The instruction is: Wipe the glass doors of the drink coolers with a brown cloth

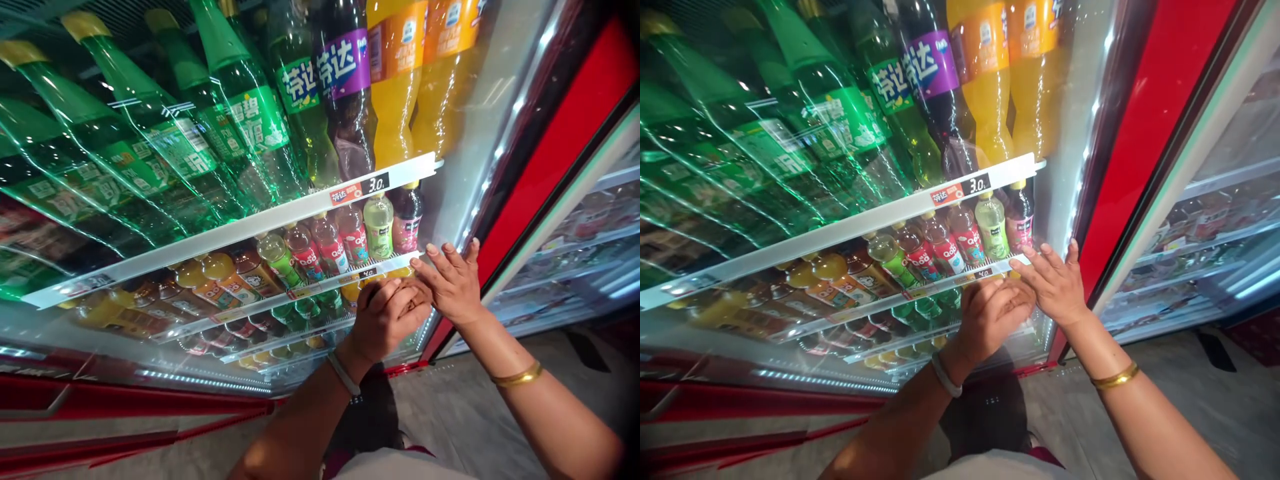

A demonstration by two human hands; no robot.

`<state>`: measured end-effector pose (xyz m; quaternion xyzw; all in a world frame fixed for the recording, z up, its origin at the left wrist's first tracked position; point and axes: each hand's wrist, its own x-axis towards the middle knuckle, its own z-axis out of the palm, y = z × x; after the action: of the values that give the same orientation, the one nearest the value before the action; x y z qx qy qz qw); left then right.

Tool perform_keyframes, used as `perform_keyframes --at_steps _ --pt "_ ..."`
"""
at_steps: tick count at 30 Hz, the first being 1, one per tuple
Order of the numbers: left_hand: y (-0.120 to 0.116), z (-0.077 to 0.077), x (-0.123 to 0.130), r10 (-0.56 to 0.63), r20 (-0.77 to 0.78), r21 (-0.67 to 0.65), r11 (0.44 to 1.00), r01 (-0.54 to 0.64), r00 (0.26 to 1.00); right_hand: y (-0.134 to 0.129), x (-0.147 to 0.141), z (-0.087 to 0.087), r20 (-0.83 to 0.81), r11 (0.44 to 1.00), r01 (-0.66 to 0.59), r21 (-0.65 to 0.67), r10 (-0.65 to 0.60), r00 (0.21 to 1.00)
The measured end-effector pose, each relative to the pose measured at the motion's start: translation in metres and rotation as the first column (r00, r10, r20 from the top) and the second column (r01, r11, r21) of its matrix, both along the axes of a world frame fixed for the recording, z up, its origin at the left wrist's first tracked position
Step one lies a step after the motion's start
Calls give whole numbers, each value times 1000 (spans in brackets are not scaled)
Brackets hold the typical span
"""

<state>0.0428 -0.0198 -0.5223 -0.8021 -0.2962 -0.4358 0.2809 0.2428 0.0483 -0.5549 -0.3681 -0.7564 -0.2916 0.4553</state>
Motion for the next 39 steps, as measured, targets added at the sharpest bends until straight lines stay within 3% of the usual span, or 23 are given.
perform_keyframes --at_steps 2,4,8,10,12,15,17,19,22,24,27,31,33,37,39 --pt "7 9 8 -1 49 29 1000 0 999 0 4 0 -29 999 8 -43 -9 1000" --pt "12 5 17 18 37 63 998 -21 999 -2 7 -1 -73 1000 -3 -24 1 997" --pt "7 -37 28 60 -73 49 997 -57 995 -6 13 -8 -98 1000 -6 -9 5 995" --pt "4 -49 29 50 -136 5 999 -50 989 -9 14 -12 -102 999 2 -37 -6 995" --pt "4 -42 29 35 -138 -3 999 -36 990 -12 12 -15 -120 998 2 -60 -9 993" --pt "12 -16 32 24 -58 66 998 -20 998 -15 9 -18 -172 996 -15 -89 0 985" --pt "18 -8 35 22 -59 118 993 -15 998 -15 9 -22 -203 994 -9 -109 -13 979" --pt "19 -16 37 33 -92 135 991 -21 995 -16 10 -31 -210 990 14 -141 -44 977" --pt "13 -43 33 43 -169 100 995 -26 985 -21 10 -52 -203 983 33 -179 -70 977" --pt "10 -54 28 22 -214 61 998 -9 977 -27 5 -64 -230 982 26 -187 -70 971" --pt "10 -43 21 -27 -181 19 999 31 983 -36 -9 -69 -294 975 12 -223 -79 953" --pt "12 -21 11 -46 -110 22 999 49 993 -34 -29 -58 -345 976 -1 -219 -77 935" --pt "7 -28 7 -29 -89 17 999 31 996 -29 -34 -58 -352 974 -1 -227 -81 932" --pt "-9 -59 2 45 -43 -36 998 -46 998 -25 -33 -75 -314 973 18 -228 -91 945" --pt "-13 -60 2 44 -52 -65 997 -47 998 -26 -31 -83 -301 970 23 -241 -97 949"
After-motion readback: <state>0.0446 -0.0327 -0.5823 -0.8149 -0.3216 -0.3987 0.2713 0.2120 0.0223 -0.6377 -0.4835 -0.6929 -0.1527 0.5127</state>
